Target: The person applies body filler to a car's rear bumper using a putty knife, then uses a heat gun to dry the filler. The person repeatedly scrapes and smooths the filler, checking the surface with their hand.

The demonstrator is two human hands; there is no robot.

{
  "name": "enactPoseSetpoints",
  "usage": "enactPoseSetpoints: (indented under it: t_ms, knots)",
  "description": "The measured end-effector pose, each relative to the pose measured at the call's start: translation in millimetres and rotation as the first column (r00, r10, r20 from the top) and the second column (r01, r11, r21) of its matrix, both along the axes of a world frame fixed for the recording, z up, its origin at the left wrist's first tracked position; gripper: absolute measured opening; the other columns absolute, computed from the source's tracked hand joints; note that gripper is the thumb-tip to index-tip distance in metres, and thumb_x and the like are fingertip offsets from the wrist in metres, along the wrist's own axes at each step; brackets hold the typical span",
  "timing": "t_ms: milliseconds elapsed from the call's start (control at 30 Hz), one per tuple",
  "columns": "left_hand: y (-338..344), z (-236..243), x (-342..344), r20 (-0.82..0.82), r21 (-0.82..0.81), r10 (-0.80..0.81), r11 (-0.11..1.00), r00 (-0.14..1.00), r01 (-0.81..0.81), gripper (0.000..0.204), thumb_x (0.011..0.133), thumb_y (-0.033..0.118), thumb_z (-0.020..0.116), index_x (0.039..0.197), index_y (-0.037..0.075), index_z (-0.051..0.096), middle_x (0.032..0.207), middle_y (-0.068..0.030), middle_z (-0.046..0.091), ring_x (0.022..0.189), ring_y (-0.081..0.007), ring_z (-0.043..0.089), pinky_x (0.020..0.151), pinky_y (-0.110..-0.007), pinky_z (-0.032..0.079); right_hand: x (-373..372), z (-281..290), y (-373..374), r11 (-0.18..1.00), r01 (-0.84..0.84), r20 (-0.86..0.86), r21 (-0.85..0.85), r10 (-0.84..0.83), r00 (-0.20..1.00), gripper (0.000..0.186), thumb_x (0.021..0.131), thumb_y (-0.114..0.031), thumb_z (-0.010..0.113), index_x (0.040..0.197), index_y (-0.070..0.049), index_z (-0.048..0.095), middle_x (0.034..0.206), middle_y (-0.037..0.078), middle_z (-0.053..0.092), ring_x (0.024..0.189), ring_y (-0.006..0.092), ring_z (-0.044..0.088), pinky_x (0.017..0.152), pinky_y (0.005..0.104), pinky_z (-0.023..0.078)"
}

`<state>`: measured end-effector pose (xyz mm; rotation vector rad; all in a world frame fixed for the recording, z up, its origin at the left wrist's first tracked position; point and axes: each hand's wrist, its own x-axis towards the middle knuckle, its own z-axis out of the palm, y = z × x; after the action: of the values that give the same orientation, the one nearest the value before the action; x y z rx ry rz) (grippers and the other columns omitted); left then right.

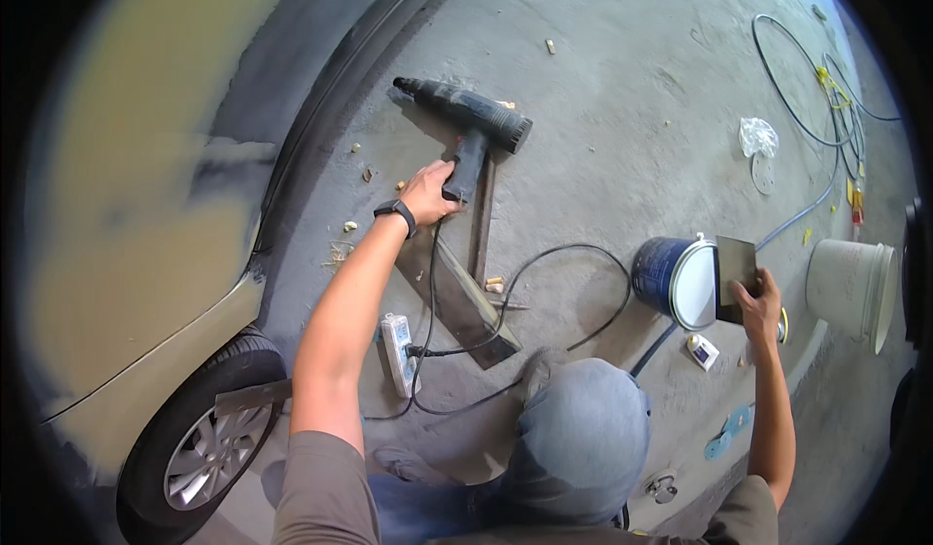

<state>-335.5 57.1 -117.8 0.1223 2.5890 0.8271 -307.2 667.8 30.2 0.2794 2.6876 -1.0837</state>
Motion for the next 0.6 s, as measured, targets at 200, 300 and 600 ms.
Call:
enactPoseSetpoints:
  t_ms: [200, 300, 600]
  knots:
    - [26.0, 61.9, 26.8, -0.345, -0.03, 0.132, 0.988, 0.929, -0.151, 0.074, 0.076, 0.015, 0.07, 0.145, -0.003, 0.047, 0.145, -0.0247, 0.048, 0.136, -0.04, 0.046, 0.115, -0.045, 0.039, -13.9, 39.0, -94.7, 0.908, -0.063, -0.029, -0.414, 0.056, 0.998, 0.024, 0.1, -0.017, 0.067, 0.116, 0.001, 0.064, 0.097, 0.0, 0.069, 0.083, 0.0063, 0.06, 0.073, 0.0221, 0.046]
    - [70.7, 117.1, 91.3, 0.132, 0.65, 0.165, 0.73, 0.977, -0.212, 0.069, 0.094, 0.033, 0.074, 0.147, 0.0, 0.045, 0.138, -0.0155, 0.055, 0.117, -0.0261, 0.061, 0.102, -0.039, 0.051, -7.2, 21.9, -211.7, 0.716, -0.035, 0.082, -0.698, 0.129, 0.988, 0.027, 0.104, -0.02, 0.061, 0.122, 0.0, 0.064, 0.104, 0.001, 0.07, 0.09, 0.0069, 0.062, 0.08, 0.0237, 0.049]
    - [-0.9, 198.4, 212.8, 0.279, 0.869, 0.436, 0.264, 0.856, -0.418, 0.034, 0.105, 0.016, 0.06, 0.133, -0.003, 0.061, 0.12, -0.0047, 0.071, 0.105, -0.0101, 0.065, 0.093, -0.025, 0.052, 18.5, 58.8, -405.2, 0.299, -0.196, -0.023, -0.934, 0.497, 0.868, 0.033, 0.105, -0.024, 0.059, 0.127, 0.001, 0.061, 0.114, 0.005, 0.07, 0.1, 0.0124, 0.065, 0.091, 0.0296, 0.051]
